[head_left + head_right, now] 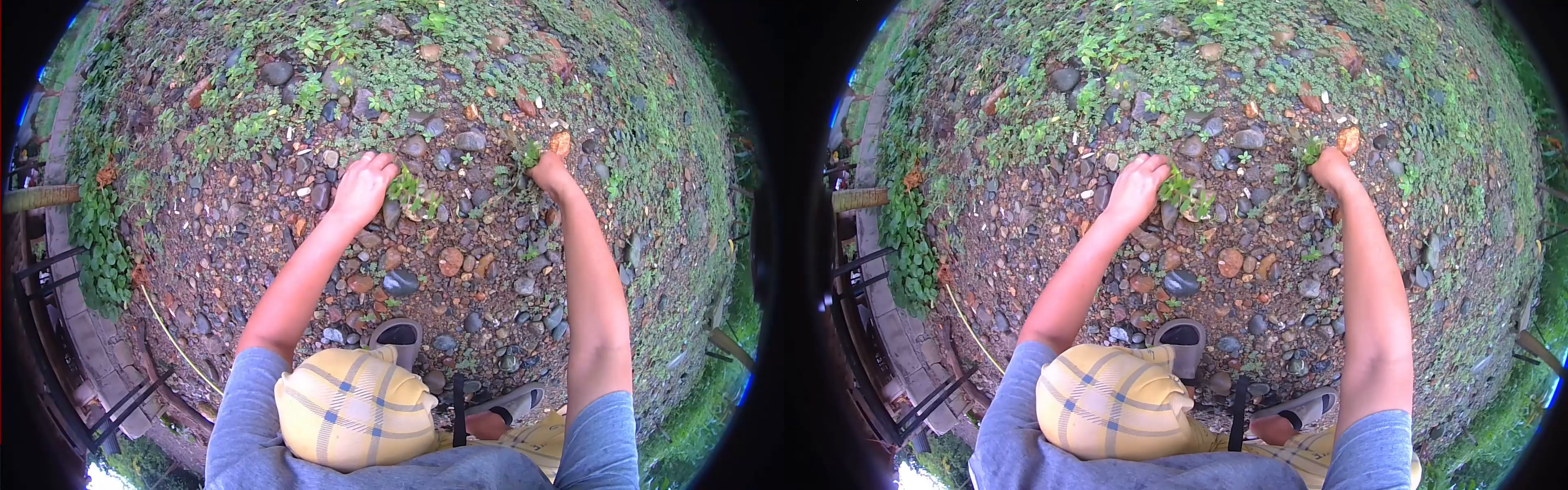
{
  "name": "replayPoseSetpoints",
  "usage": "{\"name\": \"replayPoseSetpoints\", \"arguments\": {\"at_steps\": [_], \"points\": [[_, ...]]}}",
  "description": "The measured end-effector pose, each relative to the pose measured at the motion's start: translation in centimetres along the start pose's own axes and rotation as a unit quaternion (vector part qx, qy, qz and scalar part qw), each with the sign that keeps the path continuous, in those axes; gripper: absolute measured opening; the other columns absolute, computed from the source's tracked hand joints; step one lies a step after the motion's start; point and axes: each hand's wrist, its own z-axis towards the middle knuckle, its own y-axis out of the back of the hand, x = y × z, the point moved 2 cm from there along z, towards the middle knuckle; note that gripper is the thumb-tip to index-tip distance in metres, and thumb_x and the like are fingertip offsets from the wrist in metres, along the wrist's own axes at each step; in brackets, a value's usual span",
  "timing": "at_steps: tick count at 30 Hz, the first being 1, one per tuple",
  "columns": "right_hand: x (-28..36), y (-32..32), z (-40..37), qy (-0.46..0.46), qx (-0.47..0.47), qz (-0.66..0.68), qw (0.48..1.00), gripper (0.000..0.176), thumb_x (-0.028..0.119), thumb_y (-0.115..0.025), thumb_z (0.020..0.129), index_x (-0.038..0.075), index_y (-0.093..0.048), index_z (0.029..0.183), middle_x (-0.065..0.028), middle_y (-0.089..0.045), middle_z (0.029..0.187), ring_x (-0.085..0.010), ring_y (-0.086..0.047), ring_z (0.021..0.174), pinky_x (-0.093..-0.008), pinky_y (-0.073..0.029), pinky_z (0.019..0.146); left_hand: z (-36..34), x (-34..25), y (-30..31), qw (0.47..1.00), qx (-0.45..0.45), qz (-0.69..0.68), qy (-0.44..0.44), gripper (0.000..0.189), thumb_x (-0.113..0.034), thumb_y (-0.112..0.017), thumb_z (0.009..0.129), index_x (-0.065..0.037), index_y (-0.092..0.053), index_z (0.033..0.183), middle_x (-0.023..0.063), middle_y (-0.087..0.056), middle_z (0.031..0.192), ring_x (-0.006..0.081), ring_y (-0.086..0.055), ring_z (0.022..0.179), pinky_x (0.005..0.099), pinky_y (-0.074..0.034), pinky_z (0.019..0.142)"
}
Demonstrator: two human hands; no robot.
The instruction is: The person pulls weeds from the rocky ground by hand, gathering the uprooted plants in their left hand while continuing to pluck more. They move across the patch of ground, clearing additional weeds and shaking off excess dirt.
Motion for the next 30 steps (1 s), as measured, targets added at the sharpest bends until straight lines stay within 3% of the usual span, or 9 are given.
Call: {"name": "replayPoseSetpoints", "arguments": {"at_steps": [1,4,5,9,14,17,20,24,30], "points": [[0.2,0.3,-1.1,0.007,0.008,0.036,0.999,0.035,0.018,-0.07,0.07,-0.007,-0.064,0.093,-0.0256,-0.065,0.093,-0.0357,-0.064,0.09,-0.038,-0.049,0.081,0.4,0.3,-0.6,0.999,0.031,0.013,0.004,0.026,-0.004,-0.052,0.075,-0.006,-0.061,0.1,0.0104,-0.054,0.122,0.028,-0.056,0.103,0.0395,-0.048,0.086],[0.8,0.7,-5.2,0.002,-0.025,0.092,0.995,0.031,0.014,-0.068,0.072,-0.005,-0.063,0.095,-0.0248,-0.065,0.092,-0.0354,-0.064,0.088,-0.0381,-0.049,0.08,1.3,0.5,-1.7,0.997,0.039,0.039,0.048,0.036,-0.003,-0.05,0.077,-0.008,-0.059,0.112,0.0117,-0.047,0.132,0.0302,-0.055,0.105,0.0398,-0.049,0.087],[1.0,0.9,-6.7,0.005,-0.035,0.105,0.994,0.026,0.01,-0.065,0.073,-0.004,-0.063,0.095,-0.0228,-0.066,0.089,-0.0334,-0.065,0.086,-0.0374,-0.049,0.078,1.7,0.7,-1.9,0.992,0.097,0.045,0.071,0.045,-0.001,-0.048,0.079,-0.01,-0.054,0.123,0.012,-0.042,0.137,0.0321,-0.055,0.105,0.0402,-0.05,0.087],[-1.2,0.1,-10.5,0.01,-0.057,0.191,0.98,0.024,0.008,-0.064,0.072,-0.003,-0.063,0.092,-0.018,-0.067,0.085,-0.028,-0.066,0.083,-0.0367,-0.049,0.076,2.3,1.1,-2.8,0.983,0.146,0.086,0.065,0.05,0.002,-0.048,0.08,-0.011,-0.049,0.128,0.013,-0.04,0.137,0.0317,-0.054,0.106,0.0397,-0.051,0.087],[-6.2,1.0,-15.0,-0.049,-0.095,0.259,0.96,0.023,0.006,-0.062,0.073,-0.002,-0.062,0.094,-0.0143,-0.067,0.086,-0.0217,-0.064,0.082,-0.0332,-0.048,0.077,3.6,1.5,-2.2,0.981,0.145,0.129,0.013,0.041,0.001,-0.05,0.08,-0.005,-0.052,0.12,0.015,-0.052,0.108,0.0303,-0.055,0.102,0.0368,-0.053,0.081],[-12.4,1.3,-16.5,-0.069,-0.119,0.308,0.941,0.025,0.004,-0.061,0.074,-0.002,-0.06,0.098,-0.0108,-0.067,0.093,-0.0184,-0.062,0.085,-0.0317,-0.046,0.08,4.0,1.7,-2.0,0.982,0.121,0.142,0.016,0.036,0.001,-0.05,0.079,0.0,-0.052,0.115,0.0148,-0.054,0.101,0.0297,-0.056,0.101,0.0357,-0.053,0.079],[-13.3,3.4,-18.6,0.015,-0.073,0.237,0.969,0.027,0.006,-0.061,0.075,0.0,-0.06,0.101,-0.0112,-0.067,0.092,-0.0176,-0.062,0.086,-0.0318,-0.046,0.08,4.4,2.3,-2.6,0.983,0.102,0.148,0.032,0.02,0.001,-0.049,0.08,0.0,-0.053,0.1,0.016,-0.057,0.097,0.0303,-0.058,0.097,0.0364,-0.054,0.077],[-10.7,3.7,-18.0,0.059,-0.052,0.095,0.992,0.032,0.004,-0.061,0.073,0.002,-0.057,0.105,-0.0173,-0.064,0.096,-0.0301,-0.061,0.093,-0.0385,-0.047,0.081,4.4,2.7,-3.1,0.98,0.112,0.153,0.063,0.014,0.0,-0.049,0.081,0.0,-0.053,0.095,0.0167,-0.059,0.094,0.0316,-0.061,0.092,0.04,-0.053,0.077],[-10.0,4.0,-10.3,0.156,-0.19,-0.079,0.966,0.031,-0.001,-0.05,0.077,0.004,-0.056,0.107,-0.014,-0.056,0.115,-0.0346,-0.058,0.098,-0.0424,-0.046,0.086,3.8,2.0,-1.2,0.981,0.103,0.141,0.081,0.014,0.002,-0.047,0.081,0.001,-0.057,0.091,0.0208,-0.06,0.091,0.0348,-0.061,0.089,0.0423,-0.052,0.077]]}}
